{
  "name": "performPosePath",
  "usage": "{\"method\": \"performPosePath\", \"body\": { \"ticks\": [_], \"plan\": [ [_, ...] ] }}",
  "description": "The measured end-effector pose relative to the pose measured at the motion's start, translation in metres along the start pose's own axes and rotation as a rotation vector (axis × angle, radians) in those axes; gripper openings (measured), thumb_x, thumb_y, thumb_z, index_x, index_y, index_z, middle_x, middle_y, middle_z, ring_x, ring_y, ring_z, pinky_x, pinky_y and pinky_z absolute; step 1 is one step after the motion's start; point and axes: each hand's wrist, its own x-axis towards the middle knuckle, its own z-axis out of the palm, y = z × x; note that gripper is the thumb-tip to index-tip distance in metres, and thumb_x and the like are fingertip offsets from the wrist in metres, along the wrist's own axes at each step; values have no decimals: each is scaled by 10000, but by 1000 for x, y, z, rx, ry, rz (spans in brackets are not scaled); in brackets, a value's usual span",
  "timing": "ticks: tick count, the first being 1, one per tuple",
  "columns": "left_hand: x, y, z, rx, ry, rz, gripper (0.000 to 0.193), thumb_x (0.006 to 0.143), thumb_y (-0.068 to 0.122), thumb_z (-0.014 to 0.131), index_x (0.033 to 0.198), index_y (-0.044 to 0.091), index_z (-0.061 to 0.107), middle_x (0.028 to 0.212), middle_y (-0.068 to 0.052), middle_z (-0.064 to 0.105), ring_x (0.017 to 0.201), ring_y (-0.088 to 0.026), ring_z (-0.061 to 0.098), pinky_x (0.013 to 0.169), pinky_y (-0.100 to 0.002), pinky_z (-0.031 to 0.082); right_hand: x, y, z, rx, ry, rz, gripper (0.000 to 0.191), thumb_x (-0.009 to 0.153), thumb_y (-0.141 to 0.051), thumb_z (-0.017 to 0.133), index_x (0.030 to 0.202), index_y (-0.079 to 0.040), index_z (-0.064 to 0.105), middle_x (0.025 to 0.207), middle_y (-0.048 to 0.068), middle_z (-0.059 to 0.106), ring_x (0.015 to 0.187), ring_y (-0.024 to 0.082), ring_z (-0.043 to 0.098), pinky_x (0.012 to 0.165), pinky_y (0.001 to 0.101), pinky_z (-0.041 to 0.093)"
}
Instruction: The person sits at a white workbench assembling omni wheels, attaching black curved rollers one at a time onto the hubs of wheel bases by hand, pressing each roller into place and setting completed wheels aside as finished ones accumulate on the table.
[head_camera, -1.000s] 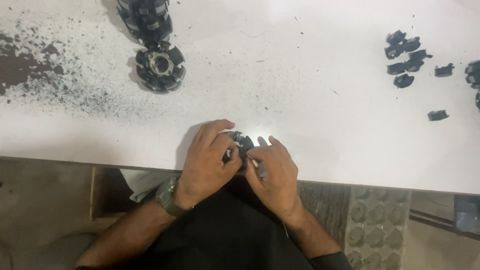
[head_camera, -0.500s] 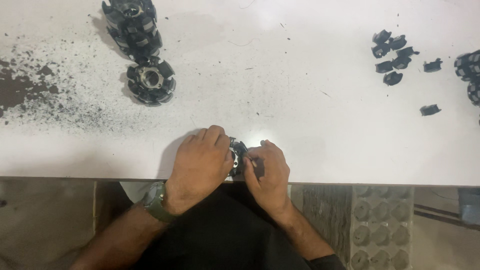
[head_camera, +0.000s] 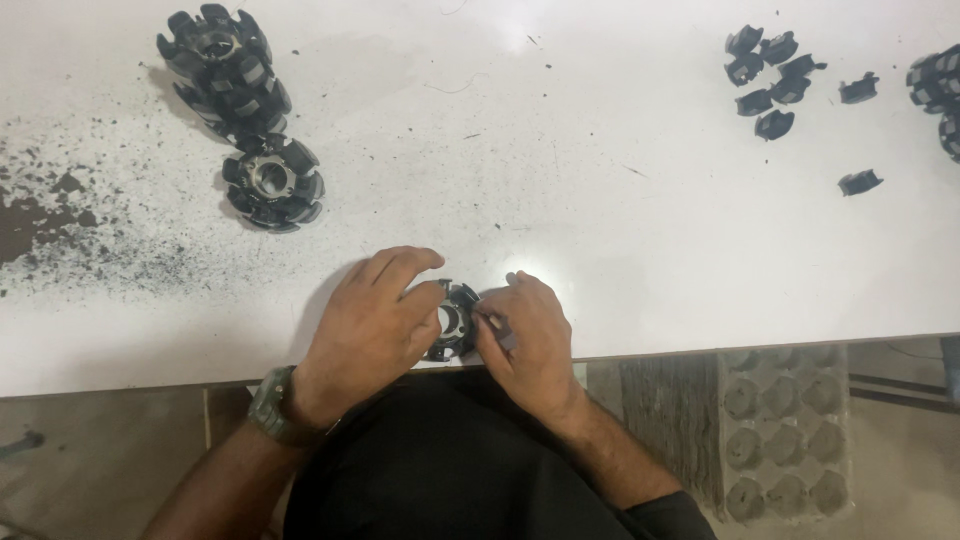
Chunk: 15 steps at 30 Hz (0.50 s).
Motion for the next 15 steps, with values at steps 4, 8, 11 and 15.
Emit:
{"method": "performPosePath", "body": {
  "ticks": [4,8,11,15],
  "plan": [
    [0,3,2,-9,-119,-20,217,806,114,705,1015,56,711,1182,-89,657,1072,-267,650,886,-428,533,2,2,1,-9,-15,-7,233,852,-2,741,1043,-66,625,981,76,685,952,281,672,1102,532,487],
    [-3,7,10,-87,-102,-171,185,889,133,687,1043,32,709,1210,-112,667,1005,-286,681,833,-409,564,0,5,3,-3,11,-5,216,885,-9,747,1060,-71,637,1000,69,695,980,254,684,1130,539,477],
    [-7,5,15,-79,-86,-213,186,895,135,688,1036,14,706,1189,-135,669,983,-300,693,808,-407,574,-9,5,2,58,19,-33,223,863,-9,748,1039,-78,628,1025,86,694,1016,249,700,1171,581,416],
    [-15,7,17,-106,-12,-249,181,891,116,698,1041,16,701,1152,-117,695,964,-312,696,819,-398,585,-18,2,6,47,43,-54,228,837,-13,776,1015,-64,642,1000,94,678,1059,284,679,1184,580,409]
  ]
}}
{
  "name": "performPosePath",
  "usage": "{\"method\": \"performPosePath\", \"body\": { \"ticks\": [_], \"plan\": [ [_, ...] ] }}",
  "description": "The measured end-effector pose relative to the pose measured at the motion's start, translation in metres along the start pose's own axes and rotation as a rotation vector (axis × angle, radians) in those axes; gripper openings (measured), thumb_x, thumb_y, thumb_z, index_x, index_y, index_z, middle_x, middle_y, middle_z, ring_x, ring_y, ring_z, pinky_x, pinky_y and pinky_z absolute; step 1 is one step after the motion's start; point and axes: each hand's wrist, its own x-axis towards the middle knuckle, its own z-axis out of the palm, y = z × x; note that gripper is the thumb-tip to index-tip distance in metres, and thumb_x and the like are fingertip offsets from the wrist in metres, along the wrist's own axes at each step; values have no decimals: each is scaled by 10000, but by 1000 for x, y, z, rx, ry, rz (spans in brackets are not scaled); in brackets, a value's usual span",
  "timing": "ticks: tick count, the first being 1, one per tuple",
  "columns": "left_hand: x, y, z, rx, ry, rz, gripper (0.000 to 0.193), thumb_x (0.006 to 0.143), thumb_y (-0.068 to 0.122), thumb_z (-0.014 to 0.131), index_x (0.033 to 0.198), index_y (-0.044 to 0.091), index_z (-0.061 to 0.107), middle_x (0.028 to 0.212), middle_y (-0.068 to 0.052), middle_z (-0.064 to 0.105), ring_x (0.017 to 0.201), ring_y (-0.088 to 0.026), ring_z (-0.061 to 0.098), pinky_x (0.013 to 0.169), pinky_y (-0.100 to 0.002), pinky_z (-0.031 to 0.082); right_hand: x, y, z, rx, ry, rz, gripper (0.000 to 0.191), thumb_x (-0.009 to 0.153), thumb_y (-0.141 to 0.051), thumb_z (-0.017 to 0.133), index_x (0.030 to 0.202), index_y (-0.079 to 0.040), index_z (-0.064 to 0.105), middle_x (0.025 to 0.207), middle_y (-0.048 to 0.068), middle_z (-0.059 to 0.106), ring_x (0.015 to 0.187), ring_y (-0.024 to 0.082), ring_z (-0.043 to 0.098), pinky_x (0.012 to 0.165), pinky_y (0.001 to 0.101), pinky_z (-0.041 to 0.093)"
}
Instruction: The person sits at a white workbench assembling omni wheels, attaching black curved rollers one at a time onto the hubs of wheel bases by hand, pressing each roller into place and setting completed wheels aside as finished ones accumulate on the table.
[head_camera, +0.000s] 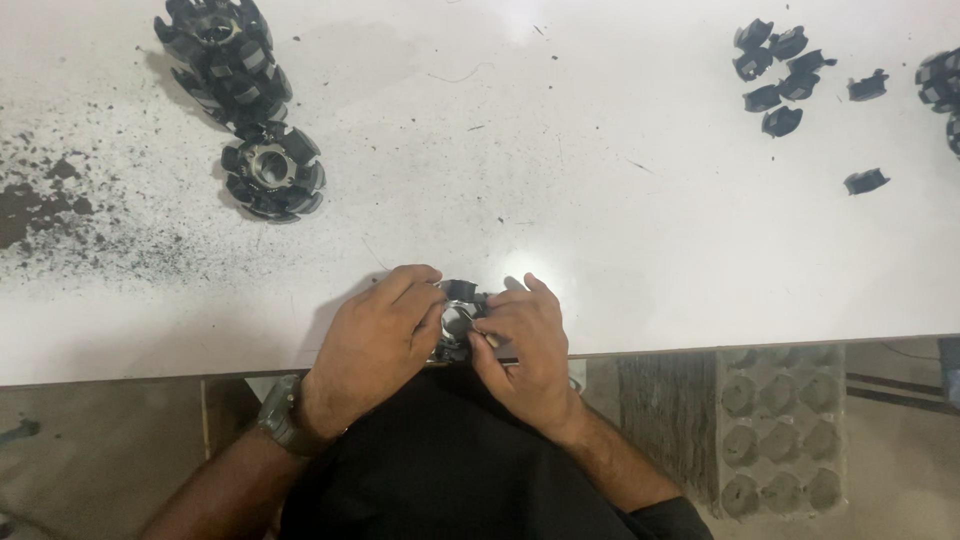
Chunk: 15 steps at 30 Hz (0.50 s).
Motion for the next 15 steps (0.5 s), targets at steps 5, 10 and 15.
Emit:
{"method": "performPosePath", "body": {
  "ticks": [5,10,15],
  "plan": [
    [-1,2,-1,-10,23,22,135,889,103,695,997,24,689,1160,-122,694,972,-310,700,812,-393,587,4,2,5,-42,-25,0,222,827,-30,801,1000,-63,665,998,97,680,1067,285,663,1164,573,411],
    [-3,1,0,-27,10,9,159,847,67,687,998,18,674,1175,-119,680,966,-315,695,794,-396,585,4,4,5,-72,-62,-12,228,824,-32,797,1007,-63,664,1006,103,681,1065,288,657,1151,574,401],
    [-6,-2,0,-19,-2,27,160,813,50,699,967,28,659,1143,-99,673,928,-303,691,753,-400,583,-1,7,7,-35,-25,-44,250,830,-24,793,1022,-75,641,999,77,671,1087,273,674,1180,573,408]
  ]
}}
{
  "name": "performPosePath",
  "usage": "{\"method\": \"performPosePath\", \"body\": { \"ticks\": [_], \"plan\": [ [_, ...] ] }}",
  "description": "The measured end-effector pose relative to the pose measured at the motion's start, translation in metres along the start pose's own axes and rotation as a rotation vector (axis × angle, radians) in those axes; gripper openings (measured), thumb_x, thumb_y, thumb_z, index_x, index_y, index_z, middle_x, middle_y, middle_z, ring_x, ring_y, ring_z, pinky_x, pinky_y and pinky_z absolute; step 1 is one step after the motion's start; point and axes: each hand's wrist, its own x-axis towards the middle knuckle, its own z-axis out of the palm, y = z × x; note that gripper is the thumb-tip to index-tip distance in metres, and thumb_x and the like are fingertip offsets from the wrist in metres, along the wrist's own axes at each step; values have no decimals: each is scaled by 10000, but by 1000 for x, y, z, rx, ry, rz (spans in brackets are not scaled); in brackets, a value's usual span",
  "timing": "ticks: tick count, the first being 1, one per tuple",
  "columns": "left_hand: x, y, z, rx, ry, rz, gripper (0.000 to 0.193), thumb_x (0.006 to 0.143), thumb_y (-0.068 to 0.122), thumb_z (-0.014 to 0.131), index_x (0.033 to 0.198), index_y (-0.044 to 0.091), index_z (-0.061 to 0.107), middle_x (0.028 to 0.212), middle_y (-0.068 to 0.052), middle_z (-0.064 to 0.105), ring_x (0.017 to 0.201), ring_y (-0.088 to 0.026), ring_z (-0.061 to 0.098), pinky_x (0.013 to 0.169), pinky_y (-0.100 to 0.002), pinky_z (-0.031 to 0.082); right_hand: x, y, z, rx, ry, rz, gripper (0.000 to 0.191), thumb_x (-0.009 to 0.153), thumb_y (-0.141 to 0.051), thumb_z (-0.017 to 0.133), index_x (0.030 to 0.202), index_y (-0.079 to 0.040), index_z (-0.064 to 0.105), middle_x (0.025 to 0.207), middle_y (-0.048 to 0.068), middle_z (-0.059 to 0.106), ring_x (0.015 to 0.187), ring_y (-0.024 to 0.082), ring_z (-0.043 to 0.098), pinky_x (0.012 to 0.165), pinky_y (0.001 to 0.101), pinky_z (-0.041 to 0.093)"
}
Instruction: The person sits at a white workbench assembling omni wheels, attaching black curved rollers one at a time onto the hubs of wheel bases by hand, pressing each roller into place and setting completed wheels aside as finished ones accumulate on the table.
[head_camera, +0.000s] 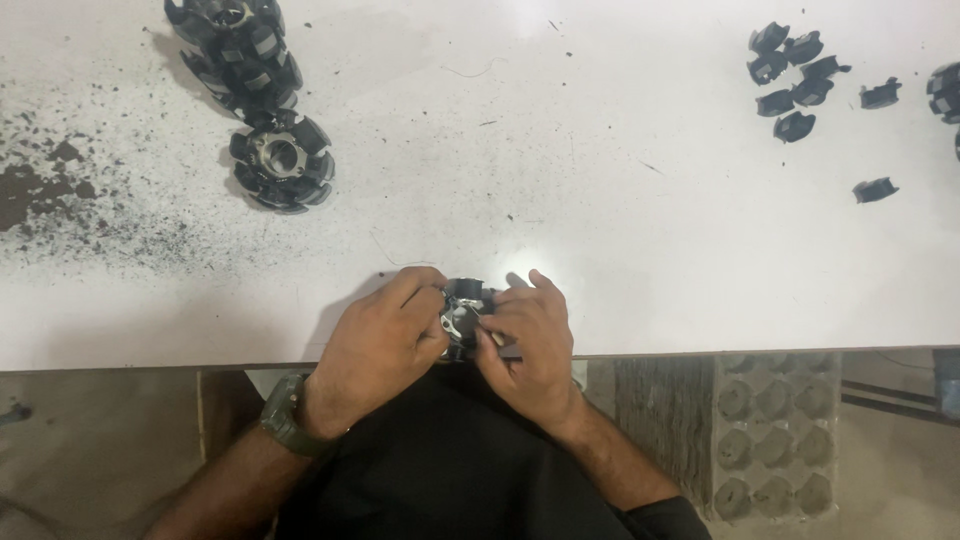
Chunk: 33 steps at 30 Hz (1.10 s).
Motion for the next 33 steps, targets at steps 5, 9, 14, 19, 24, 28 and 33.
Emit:
{"method": "performPosePath", "body": {
  "ticks": [5,9,14,19,24,28,33],
  "plan": [
    [-3,-2,2,-18,23,11,176,824,65,714,983,24,650,1156,-106,659,920,-286,701,723,-384,589,0,0,5,-1,-13,-40,320,823,-19,814,1079,-66,628,1042,99,673,1090,274,673,1147,558,447],
    [-9,-7,7,-31,6,-5,153,829,71,714,960,36,644,1156,-97,660,923,-279,705,733,-377,593,4,-3,5,-9,-24,-40,328,821,5,815,1080,-73,629,1047,101,667,1090,281,663,1130,541,473],
    [-2,0,-5,-23,17,25,154,820,84,722,963,60,671,1198,-85,676,934,-284,702,756,-386,593,10,-9,0,-60,-63,-30,327,793,50,784,1057,-77,637,1012,88,668,1047,279,663,1117,555,477],
    [21,-15,-87,243,141,137,330,891,259,773,1110,35,669,1377,-215,577,1208,-332,630,907,-405,585,6,-1,-14,-121,-33,0,283,823,18,785,1040,-76,630,1029,110,670,1051,303,672,1086,542,480],
    [51,-54,-115,532,-55,-244,982,803,517,852,1499,-24,419,1446,-265,477,1254,-400,494,966,-544,475,11,29,-40,-269,33,92,177,905,-24,754,1033,-50,635,1014,113,681,1000,297,675,1091,555,482],
    [69,-68,-109,469,-6,-148,927,792,400,837,1539,45,419,1425,-188,531,1296,-363,501,1029,-510,475,22,54,-66,-314,136,216,172,939,-55,749,1071,-32,640,1044,131,692,1000,314,663,989,520,510],
    [54,-38,-77,301,-12,-161,1066,672,480,886,1496,43,373,1392,-219,503,1254,-355,487,1031,-514,438,7,60,-68,-109,381,138,189,1001,-76,693,1148,-44,579,1113,125,686,1091,263,687,1209,564,460]
  ]
}}
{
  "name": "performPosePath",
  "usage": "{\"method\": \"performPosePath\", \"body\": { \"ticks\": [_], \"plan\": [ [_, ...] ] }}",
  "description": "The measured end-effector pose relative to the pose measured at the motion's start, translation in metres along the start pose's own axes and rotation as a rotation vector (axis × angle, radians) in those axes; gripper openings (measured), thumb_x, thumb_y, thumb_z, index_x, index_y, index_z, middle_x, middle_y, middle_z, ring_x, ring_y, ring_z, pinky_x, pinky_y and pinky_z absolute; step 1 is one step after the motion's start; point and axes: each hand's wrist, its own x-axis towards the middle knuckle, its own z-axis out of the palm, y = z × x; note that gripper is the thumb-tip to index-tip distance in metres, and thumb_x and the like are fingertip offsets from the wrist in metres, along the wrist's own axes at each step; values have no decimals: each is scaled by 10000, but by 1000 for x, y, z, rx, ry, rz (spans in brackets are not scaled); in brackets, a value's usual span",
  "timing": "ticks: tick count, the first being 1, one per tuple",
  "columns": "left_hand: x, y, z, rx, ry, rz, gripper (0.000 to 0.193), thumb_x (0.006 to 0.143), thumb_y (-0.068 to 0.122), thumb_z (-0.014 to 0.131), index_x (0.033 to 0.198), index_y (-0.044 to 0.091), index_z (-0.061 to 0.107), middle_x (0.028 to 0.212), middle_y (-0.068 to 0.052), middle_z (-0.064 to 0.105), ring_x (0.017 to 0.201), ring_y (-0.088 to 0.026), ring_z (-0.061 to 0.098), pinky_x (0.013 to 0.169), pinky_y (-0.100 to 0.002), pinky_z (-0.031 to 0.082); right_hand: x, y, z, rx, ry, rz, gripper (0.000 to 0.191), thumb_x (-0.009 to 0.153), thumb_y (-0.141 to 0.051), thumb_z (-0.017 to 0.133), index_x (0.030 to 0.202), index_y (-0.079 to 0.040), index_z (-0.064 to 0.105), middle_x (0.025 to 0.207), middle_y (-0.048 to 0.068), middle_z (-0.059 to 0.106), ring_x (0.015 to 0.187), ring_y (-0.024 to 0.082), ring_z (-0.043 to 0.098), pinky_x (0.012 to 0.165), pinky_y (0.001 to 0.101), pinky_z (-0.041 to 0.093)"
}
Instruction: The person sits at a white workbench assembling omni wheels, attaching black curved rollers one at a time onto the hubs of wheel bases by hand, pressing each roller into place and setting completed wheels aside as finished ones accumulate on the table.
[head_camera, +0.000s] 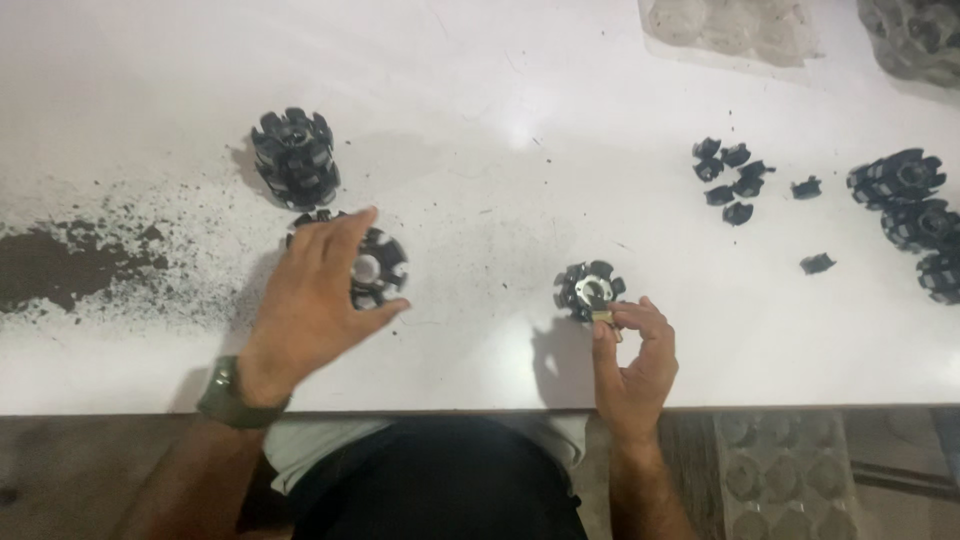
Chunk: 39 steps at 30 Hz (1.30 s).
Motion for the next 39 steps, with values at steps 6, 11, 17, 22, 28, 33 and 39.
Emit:
{"method": "performPosePath", "body": {
  "ticks": [6,11,17,22,28,33,39],
  "plan": [
    [-47,66,69,-106,-24,194,975,726,471,873,1461,49,391,1397,-194,513,1260,-343,504,1038,-519,430,-44,-24,29,208,-156,59,182,988,-99,683,1143,-76,591,1077,102,716,1119,243,704,1210,575,441],
    [-51,70,68,-173,123,294,881,718,404,851,1392,-18,470,1460,-303,432,1310,-452,440,1015,-552,419,-48,-44,35,180,-273,35,188,954,-106,717,1117,-84,625,1046,84,730,1070,234,715,1176,562,446],
    [-43,63,71,-200,12,214,315,849,188,769,1088,27,642,1410,-207,499,1301,-374,518,1062,-533,441,-39,-58,49,101,-300,-17,230,903,-64,731,1118,-76,649,1050,69,725,1046,243,695,1155,552,425],
    [-45,58,76,-243,20,130,176,836,150,770,965,69,680,1322,-149,611,1217,-329,589,1033,-497,457,-36,-66,51,-23,-338,-64,257,871,-47,768,1095,-80,645,1014,67,692,1014,241,672,1151,548,418],
    [-47,56,75,-332,99,115,161,847,127,754,978,59,691,1306,-138,632,1187,-310,606,991,-446,484,-32,-70,56,-61,-360,-106,286,846,-37,799,1084,-68,645,988,71,675,998,240,664,1147,552,425],
    [-46,54,73,-291,78,173,146,800,127,765,913,57,705,1257,-147,627,1202,-323,585,995,-470,467,-25,-72,56,-64,-398,-100,267,832,-21,792,1053,-60,649,966,79,684,971,254,685,1148,560,437],
    [-44,60,76,-312,94,156,146,832,151,771,932,61,714,1279,-126,646,1186,-301,592,989,-466,470,-16,-74,50,-2,-445,-39,241,831,-2,767,1033,-63,651,943,64,697,898,253,706,1124,535,494]
  ]
}}
